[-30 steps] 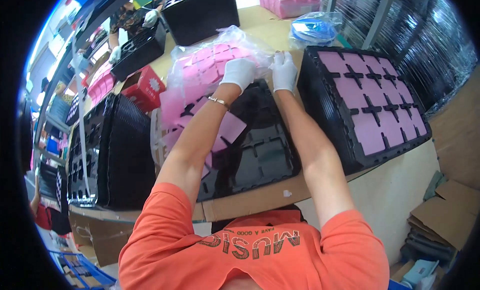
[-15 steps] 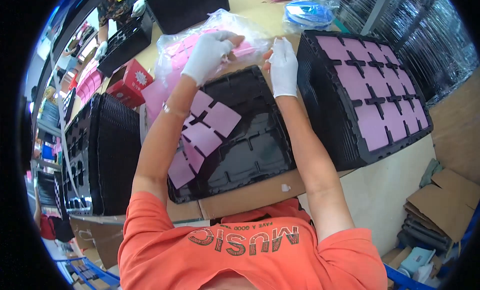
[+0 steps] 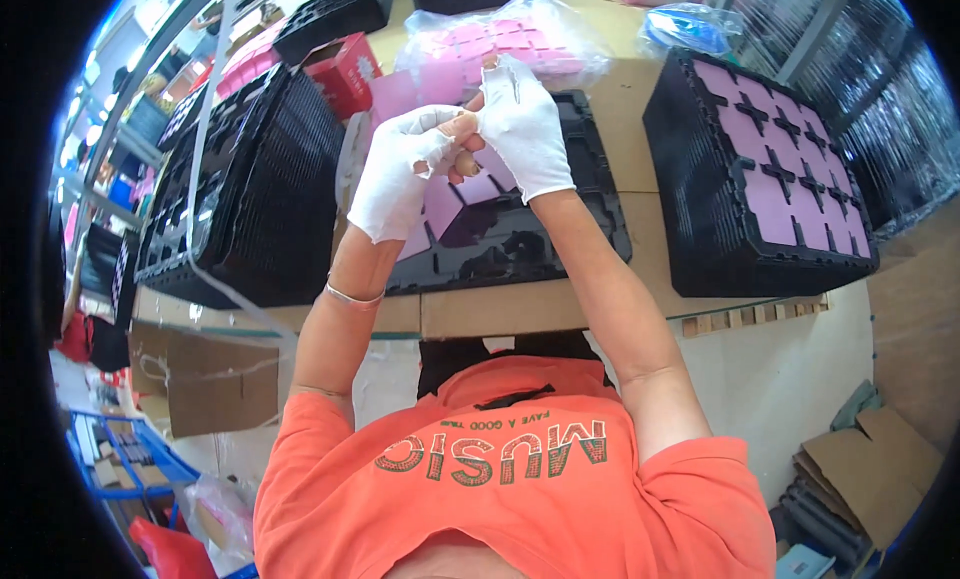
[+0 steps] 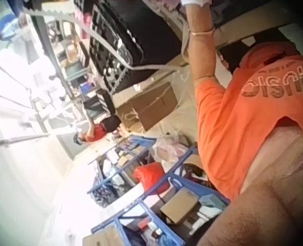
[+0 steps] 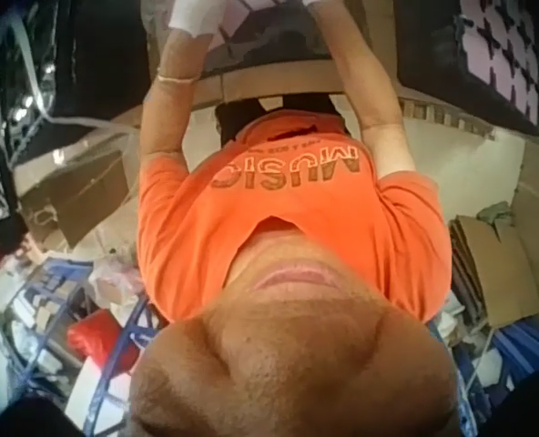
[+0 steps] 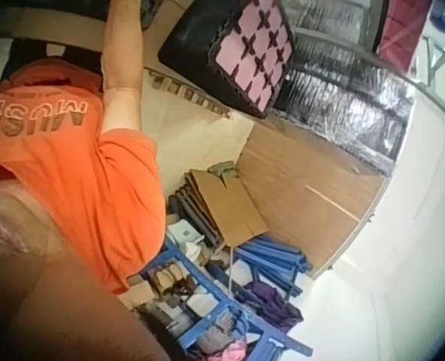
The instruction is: The person places pink foam pieces into a plastic tray, stacks the tray onto other trays, applies adhesive tape to another tray, and inserts more pink foam pieces into it before stacking it.
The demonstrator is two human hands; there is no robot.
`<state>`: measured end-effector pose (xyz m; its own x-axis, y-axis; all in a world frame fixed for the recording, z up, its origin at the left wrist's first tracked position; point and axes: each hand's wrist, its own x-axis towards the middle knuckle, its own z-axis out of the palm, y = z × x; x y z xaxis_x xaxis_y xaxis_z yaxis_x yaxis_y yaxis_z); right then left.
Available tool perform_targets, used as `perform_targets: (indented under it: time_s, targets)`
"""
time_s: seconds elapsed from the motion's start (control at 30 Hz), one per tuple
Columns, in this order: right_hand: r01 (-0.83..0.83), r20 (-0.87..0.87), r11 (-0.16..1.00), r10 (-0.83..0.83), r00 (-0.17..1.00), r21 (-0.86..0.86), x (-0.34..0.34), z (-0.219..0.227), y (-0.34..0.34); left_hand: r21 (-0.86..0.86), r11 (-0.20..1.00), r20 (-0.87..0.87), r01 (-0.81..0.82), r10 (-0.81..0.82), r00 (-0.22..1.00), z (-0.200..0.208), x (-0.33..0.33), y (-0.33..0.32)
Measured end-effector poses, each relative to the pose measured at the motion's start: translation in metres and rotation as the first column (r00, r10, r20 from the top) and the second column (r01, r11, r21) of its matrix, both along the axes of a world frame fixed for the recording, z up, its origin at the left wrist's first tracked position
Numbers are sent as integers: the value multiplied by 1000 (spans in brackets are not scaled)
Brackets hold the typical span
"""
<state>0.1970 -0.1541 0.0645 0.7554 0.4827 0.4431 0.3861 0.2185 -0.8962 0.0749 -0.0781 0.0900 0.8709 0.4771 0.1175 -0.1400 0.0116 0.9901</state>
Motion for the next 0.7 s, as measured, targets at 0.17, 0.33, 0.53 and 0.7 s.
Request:
perform_targets:
  time_s: [0.17, 0.33, 0.53, 0.7]
  targets:
    - [-153, -96, 981, 164, 982, 116, -40, 10, 3, -92, 990, 37, -107, 111, 993, 7, -40, -14]
    - [-188, -258, 932, 272, 927, 309, -44, 23, -28, 15, 914, 178, -406, 397, 900, -6, -84, -8]
    - [-51, -68, 997, 54, 996, 51, 10, 15, -83, 217, 865, -39, -453, 471, 881, -41, -187, 1]
    - [78, 201, 911, 5, 980, -405, 29, -30, -88, 667, 598, -95, -444, 659, 746, -83, -210, 7]
